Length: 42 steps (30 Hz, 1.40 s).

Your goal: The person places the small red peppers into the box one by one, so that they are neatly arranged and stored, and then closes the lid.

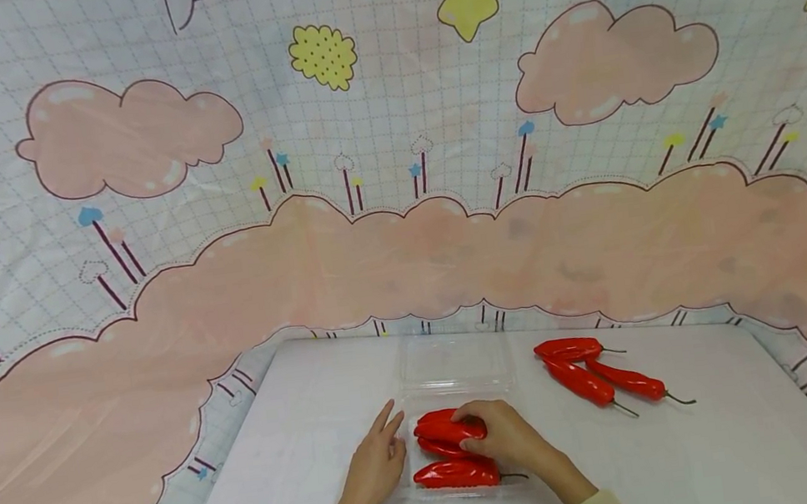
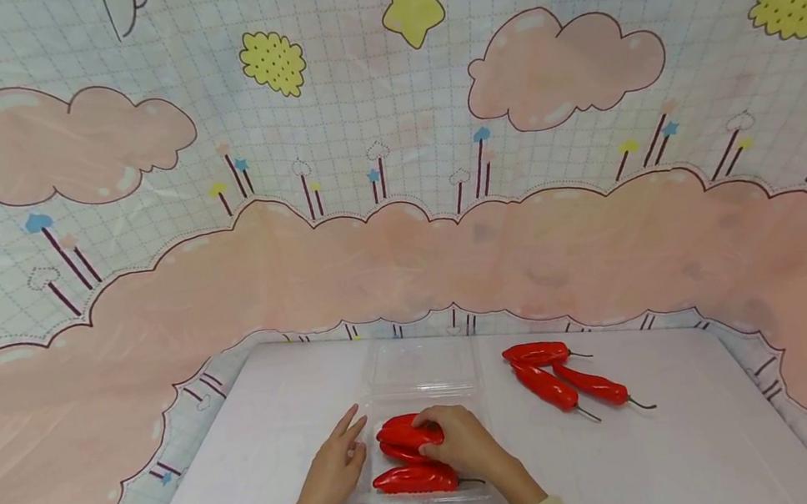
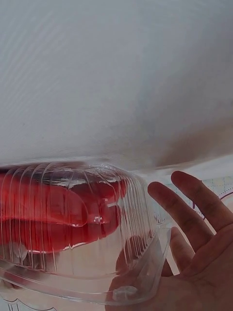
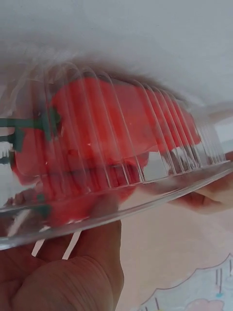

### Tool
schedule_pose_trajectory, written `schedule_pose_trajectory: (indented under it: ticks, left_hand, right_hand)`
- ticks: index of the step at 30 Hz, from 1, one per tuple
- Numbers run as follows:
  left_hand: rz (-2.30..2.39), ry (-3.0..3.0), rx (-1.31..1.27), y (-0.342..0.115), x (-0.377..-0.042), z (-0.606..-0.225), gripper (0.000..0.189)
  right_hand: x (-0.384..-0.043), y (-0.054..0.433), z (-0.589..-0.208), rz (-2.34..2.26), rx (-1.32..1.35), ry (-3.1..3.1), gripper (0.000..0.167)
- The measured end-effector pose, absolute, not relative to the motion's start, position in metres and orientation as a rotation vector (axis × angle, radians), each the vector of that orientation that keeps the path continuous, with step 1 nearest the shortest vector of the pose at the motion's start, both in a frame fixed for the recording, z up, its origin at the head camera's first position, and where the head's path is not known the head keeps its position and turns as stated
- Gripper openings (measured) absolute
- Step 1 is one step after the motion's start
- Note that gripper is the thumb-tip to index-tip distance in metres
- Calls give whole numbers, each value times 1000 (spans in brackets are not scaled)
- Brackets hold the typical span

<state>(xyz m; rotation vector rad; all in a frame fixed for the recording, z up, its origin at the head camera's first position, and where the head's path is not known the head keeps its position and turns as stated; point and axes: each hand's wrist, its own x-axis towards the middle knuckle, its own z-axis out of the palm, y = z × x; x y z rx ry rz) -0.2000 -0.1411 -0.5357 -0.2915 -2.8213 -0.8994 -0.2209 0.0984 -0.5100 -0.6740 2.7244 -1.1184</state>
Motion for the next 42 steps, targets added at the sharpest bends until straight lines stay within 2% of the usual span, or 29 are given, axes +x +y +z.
schedule_pose_trajectory:
  ticks: [20,42]
  left_hand:
    - [-905,-2805,-318,-142,-199,-538,44]
    - [-922,-2768,-342,-143,-200,-537,42]
  right_hand:
    - [-217,113,-491,-1165,-583,2793,39]
    - [-200,132,-443,-1239,-552,2980,37]
